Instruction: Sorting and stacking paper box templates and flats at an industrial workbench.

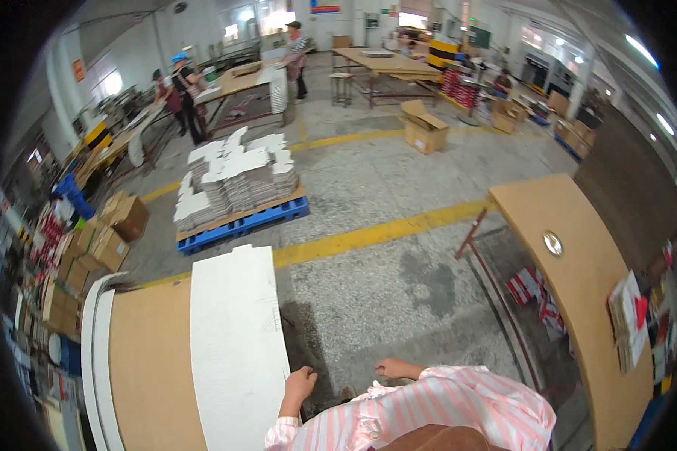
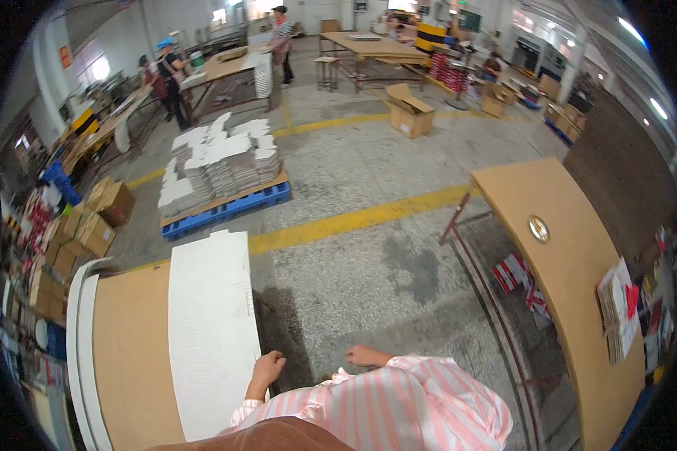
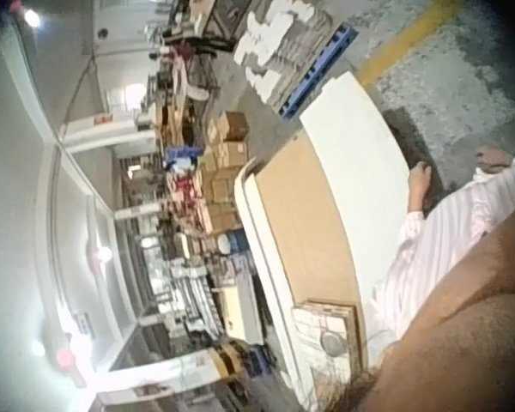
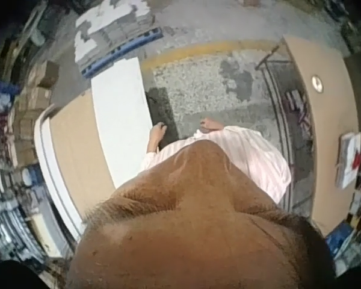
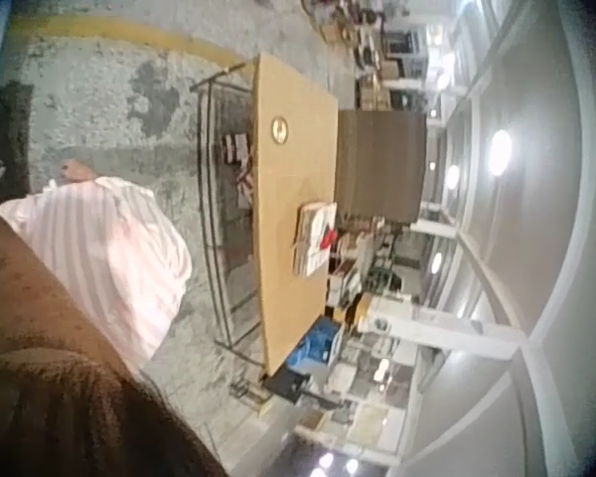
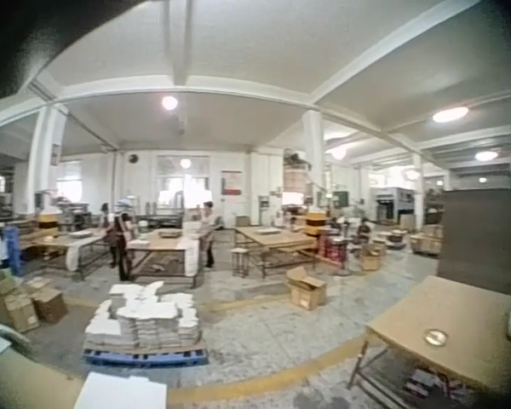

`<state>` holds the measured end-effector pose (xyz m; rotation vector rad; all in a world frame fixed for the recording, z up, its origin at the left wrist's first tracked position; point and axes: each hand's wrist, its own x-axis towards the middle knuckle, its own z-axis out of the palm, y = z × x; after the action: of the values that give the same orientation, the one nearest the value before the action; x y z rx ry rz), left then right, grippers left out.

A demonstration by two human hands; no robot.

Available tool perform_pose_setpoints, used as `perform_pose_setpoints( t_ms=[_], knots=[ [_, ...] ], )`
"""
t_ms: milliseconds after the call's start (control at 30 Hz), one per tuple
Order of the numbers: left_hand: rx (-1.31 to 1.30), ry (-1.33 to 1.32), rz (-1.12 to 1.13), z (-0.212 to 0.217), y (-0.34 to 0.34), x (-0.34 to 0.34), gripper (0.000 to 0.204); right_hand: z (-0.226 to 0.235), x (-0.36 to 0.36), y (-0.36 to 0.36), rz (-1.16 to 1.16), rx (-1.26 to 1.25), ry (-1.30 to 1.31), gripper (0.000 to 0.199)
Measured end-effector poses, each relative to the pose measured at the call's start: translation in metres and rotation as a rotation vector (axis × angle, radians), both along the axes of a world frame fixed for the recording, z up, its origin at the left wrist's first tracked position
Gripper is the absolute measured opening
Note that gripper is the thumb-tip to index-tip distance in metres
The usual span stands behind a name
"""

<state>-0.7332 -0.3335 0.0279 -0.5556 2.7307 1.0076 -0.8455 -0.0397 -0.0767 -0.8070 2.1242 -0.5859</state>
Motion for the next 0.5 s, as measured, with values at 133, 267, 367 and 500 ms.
perform_pose_setpoints(
  t_ms=[133,267,367,500],
  knots=[
    [-0.034,-0.018,-0.192,-0.004,0.020,-0.049,0.033,0.016,-0.027,0.002,-0.218,-0.109,-0.004,0.038],
    [-0.050,-0.063,-0.322,0.003,0.060,-0.092,0.034,0.029,-0.044,0.033,-0.264,-0.092,-0.135,0.038],
    [-0.084,-0.014,-0.325,-0.008,0.098,-0.123,0.035,0.010,-0.063,0.076,-0.183,-0.106,-0.115,0.036],
    [-0.015,0.000,-0.426,0.000,0.163,-0.156,0.037,-0.032,-0.092,0.146,-0.318,-0.112,-0.172,0.034]
  ],
)
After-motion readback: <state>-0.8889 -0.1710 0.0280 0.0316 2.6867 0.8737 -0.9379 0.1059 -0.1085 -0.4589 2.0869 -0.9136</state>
